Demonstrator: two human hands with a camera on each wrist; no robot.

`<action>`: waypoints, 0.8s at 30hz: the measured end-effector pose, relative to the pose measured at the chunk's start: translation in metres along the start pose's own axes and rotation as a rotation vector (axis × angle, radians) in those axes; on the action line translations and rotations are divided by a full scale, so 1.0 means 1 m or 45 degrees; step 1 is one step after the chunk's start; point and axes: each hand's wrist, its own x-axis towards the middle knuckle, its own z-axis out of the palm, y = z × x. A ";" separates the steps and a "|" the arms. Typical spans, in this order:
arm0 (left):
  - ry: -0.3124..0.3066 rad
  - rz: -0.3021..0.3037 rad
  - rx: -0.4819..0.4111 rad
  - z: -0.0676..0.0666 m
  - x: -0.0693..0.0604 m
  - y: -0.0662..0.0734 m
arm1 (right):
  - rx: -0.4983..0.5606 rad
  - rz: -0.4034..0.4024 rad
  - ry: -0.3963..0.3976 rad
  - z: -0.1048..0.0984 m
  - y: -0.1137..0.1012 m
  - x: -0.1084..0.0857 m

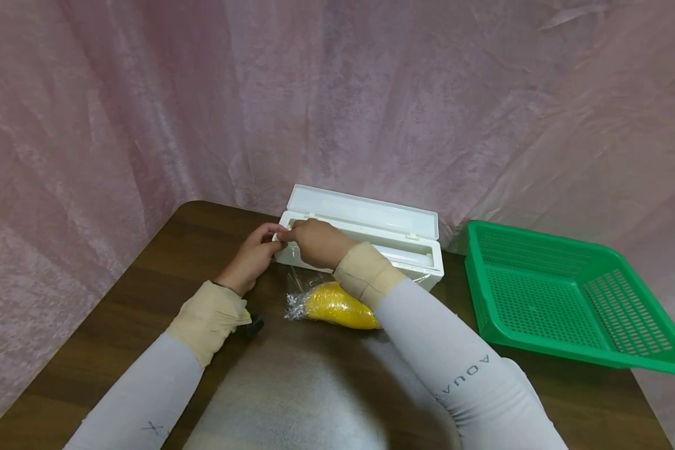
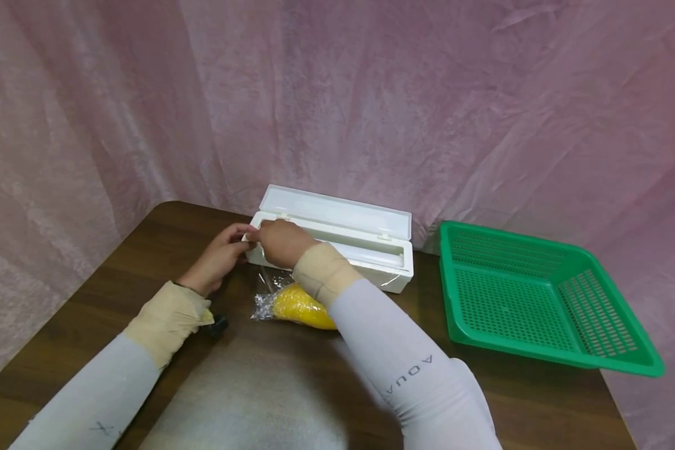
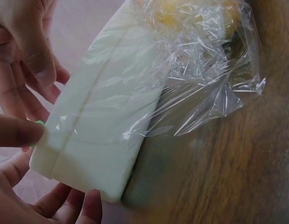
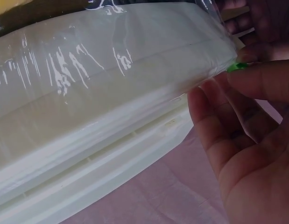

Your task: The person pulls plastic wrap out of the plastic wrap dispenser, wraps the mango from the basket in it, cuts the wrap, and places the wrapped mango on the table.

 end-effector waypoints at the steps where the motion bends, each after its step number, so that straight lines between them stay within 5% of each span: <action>1: 0.003 0.001 0.003 0.000 0.000 0.000 | 0.000 0.003 -0.004 -0.001 -0.001 0.000; 16: -0.007 0.003 0.009 -0.002 0.002 -0.002 | 0.005 0.014 -0.020 -0.002 0.000 -0.001; 24: -0.024 -0.036 0.014 0.000 -0.013 0.023 | 0.046 0.024 -0.034 -0.001 0.002 0.000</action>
